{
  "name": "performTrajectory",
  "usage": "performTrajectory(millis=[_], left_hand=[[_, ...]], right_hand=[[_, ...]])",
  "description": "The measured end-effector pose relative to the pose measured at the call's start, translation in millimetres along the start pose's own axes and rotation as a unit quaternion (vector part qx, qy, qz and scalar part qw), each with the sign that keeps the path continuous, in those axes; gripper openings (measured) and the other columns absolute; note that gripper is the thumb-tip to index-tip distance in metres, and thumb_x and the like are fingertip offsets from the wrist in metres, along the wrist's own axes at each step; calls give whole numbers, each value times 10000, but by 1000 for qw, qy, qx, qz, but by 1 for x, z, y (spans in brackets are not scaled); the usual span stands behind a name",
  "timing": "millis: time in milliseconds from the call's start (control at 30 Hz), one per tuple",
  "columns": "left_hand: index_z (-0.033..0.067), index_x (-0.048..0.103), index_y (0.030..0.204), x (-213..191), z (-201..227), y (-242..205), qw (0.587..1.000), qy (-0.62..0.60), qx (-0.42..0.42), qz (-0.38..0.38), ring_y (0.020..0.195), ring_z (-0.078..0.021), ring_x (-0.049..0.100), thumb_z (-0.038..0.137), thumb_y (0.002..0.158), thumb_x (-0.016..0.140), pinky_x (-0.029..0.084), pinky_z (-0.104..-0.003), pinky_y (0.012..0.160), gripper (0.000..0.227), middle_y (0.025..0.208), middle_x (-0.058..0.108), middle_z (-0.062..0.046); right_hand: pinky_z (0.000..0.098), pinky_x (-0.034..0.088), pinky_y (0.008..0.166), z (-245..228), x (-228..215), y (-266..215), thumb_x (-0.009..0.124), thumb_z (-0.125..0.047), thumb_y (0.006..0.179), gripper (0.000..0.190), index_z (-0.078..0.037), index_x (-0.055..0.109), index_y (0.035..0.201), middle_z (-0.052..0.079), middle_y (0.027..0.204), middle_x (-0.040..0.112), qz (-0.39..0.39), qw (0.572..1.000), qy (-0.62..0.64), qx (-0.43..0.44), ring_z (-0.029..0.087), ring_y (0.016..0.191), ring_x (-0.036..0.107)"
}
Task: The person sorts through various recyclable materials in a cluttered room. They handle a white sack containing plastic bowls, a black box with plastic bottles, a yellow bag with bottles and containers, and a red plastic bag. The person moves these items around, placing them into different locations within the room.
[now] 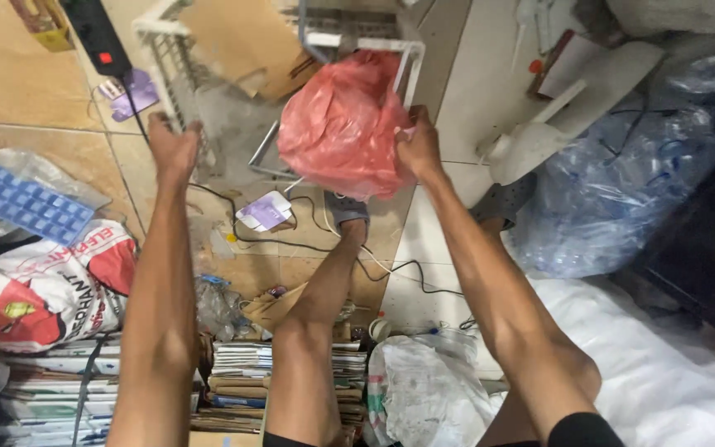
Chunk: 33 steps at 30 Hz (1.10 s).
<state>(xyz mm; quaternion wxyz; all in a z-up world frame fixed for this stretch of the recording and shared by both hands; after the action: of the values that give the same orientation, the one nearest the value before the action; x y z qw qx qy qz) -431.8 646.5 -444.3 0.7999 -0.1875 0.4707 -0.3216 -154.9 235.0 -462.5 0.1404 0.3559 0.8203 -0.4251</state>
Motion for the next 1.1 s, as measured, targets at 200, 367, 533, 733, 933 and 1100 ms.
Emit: performTrajectory(millis=[200, 367, 533, 733, 933, 1100], left_hand=[[-105, 575, 1246, -73, 20, -69, 983, 117, 133, 53, 1137, -374, 613, 124, 990, 760, 477, -476, 1013, 389, 1212, 633, -248], [-97, 565, 1197, -128, 76, -141, 991, 72, 98, 55, 1023, -271, 593, 122, 1075, 686, 495, -410, 929, 278, 1142, 620, -184], [-108, 523, 1121, -178, 134, -230, 990, 68, 111, 60, 887, -220, 525, 101, 1129, 626, 477, -361, 874, 233, 1035, 594, -173], [-95, 572, 1163, -194, 274, -356, 981, 103, 147, 69, 945, -228, 637, 127, 1182, 627, 513, -365, 882, 229, 1058, 667, -165], [-71, 636, 1200, -155, 432, -455, 971, 144, 174, 79, 833, -276, 641, 189, 1123, 667, 514, -396, 764, 272, 972, 674, -184], [-41, 659, 1120, -101, 559, -524, 971, 120, 204, 36, 716, -285, 652, 214, 1033, 661, 507, -417, 666, 269, 846, 673, -172]], right_hand=[[480, 548, 813, -95, -56, -63, 602, -60, 983, 365, -19, 494, 1330, 223, 937, 661, 5, 998, 67, 21, 356, 879, 679], [464, 542, 854, -161, -111, -111, 599, -76, 1004, 341, -15, 512, 1328, 210, 1045, 690, 23, 994, 104, 27, 338, 976, 703], [460, 547, 880, -198, -187, -175, 618, -64, 984, 310, 5, 545, 1278, 233, 1127, 681, 62, 989, 136, 11, 360, 1008, 706], [386, 571, 876, -220, -326, -261, 613, -64, 974, 307, -18, 573, 1275, 171, 1165, 703, 95, 984, 140, 57, 285, 1074, 700], [332, 573, 749, -204, -481, -349, 620, -89, 983, 302, -35, 606, 1280, 99, 1041, 726, 192, 964, 142, 118, 166, 881, 688], [326, 543, 775, -175, -611, -407, 660, -120, 1010, 262, -5, 659, 1245, 122, 962, 722, 309, 944, 78, 85, 186, 866, 660]])
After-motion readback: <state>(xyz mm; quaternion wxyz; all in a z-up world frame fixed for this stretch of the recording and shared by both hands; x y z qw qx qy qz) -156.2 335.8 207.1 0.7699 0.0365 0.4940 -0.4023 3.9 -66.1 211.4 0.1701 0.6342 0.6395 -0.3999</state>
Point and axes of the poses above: each hand's wrist, its own y-axis towards the middle knuckle, its own x-axis out of the palm, z = x × y, the point moved 2 cm from there along y, towards the middle knuckle
